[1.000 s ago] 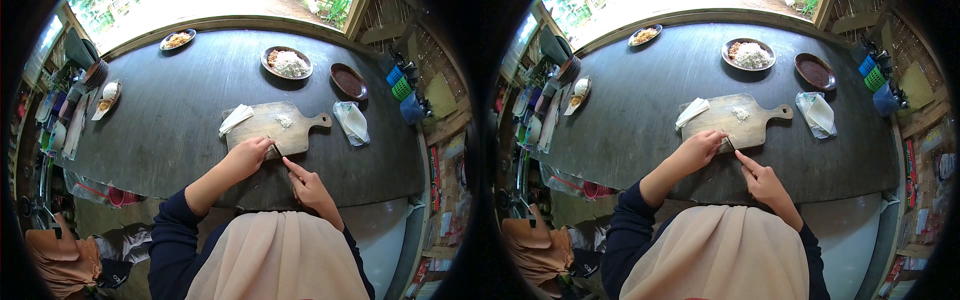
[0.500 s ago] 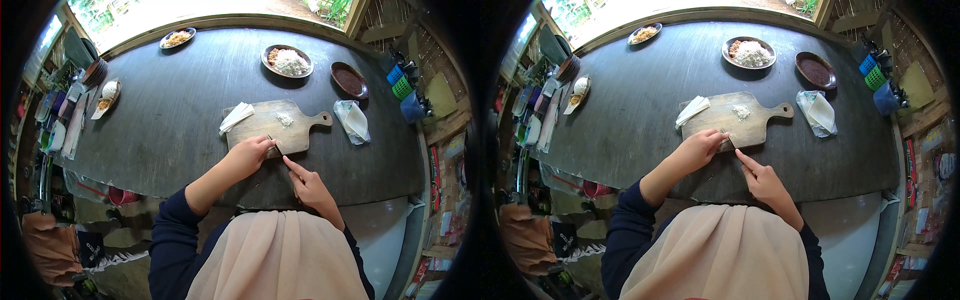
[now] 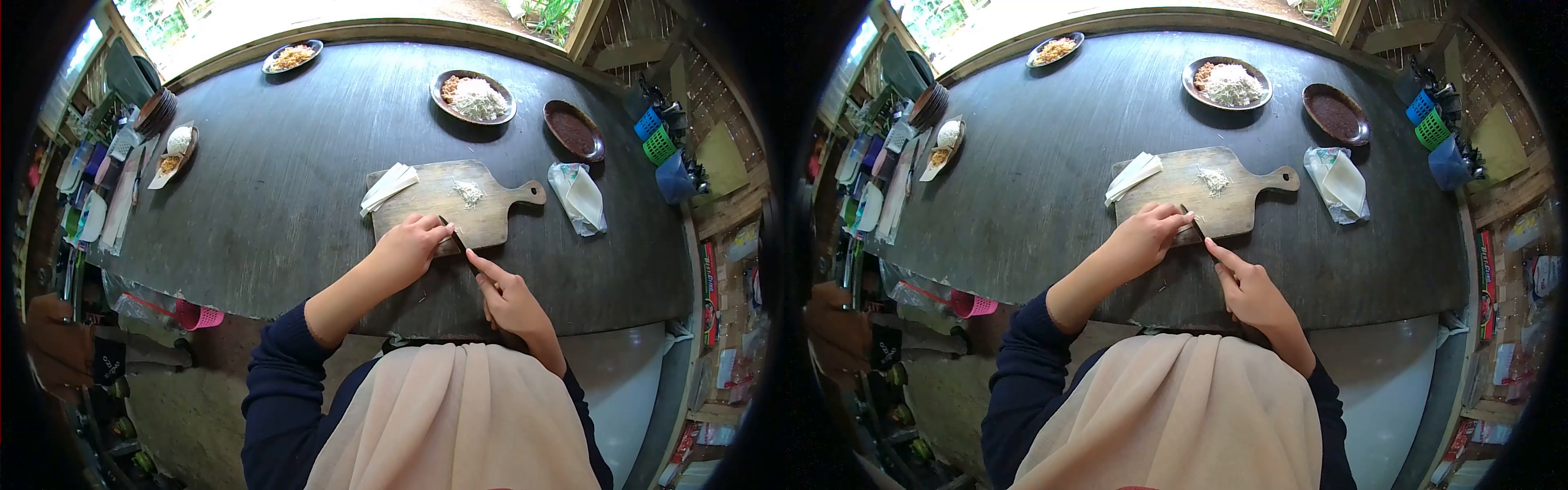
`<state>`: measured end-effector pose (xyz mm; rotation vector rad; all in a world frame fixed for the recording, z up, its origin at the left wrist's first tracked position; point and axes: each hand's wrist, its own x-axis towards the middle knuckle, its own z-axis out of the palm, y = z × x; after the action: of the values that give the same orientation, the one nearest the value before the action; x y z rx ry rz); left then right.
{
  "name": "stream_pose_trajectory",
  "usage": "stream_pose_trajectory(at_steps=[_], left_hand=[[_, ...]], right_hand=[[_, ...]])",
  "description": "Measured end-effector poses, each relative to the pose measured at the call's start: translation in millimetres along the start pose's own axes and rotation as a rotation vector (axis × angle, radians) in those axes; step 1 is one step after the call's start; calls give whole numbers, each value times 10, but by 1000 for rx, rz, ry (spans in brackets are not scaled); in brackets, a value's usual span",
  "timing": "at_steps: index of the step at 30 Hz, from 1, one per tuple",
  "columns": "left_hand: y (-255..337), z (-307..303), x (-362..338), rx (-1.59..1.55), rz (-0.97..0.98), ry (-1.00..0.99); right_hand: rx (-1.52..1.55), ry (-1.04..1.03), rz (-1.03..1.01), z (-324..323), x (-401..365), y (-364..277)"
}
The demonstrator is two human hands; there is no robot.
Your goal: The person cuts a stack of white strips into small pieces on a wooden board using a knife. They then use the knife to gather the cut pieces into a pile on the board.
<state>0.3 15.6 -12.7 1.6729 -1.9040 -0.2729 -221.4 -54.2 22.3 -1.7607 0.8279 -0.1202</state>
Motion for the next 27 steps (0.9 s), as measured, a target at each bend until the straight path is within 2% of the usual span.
stream_pose_trajectory(at_steps=[10, 15, 20, 22, 27], left_hand=[[-58, 21, 20, 20, 38, 1], [-66, 4, 13, -56, 10, 39], [-86, 26, 6, -52, -29, 80], [-69, -16, 6, -38, -67, 32], [-47, -54, -6, -16, -104, -14]], right_hand=[[63, -7, 19, -16, 77, 48], [256, 18, -38, -28, 103, 99], [154, -38, -54, -158, 0, 67], [86, -83, -58, -208, -42, 71], [29, -132, 64, -304, -98, 108]])
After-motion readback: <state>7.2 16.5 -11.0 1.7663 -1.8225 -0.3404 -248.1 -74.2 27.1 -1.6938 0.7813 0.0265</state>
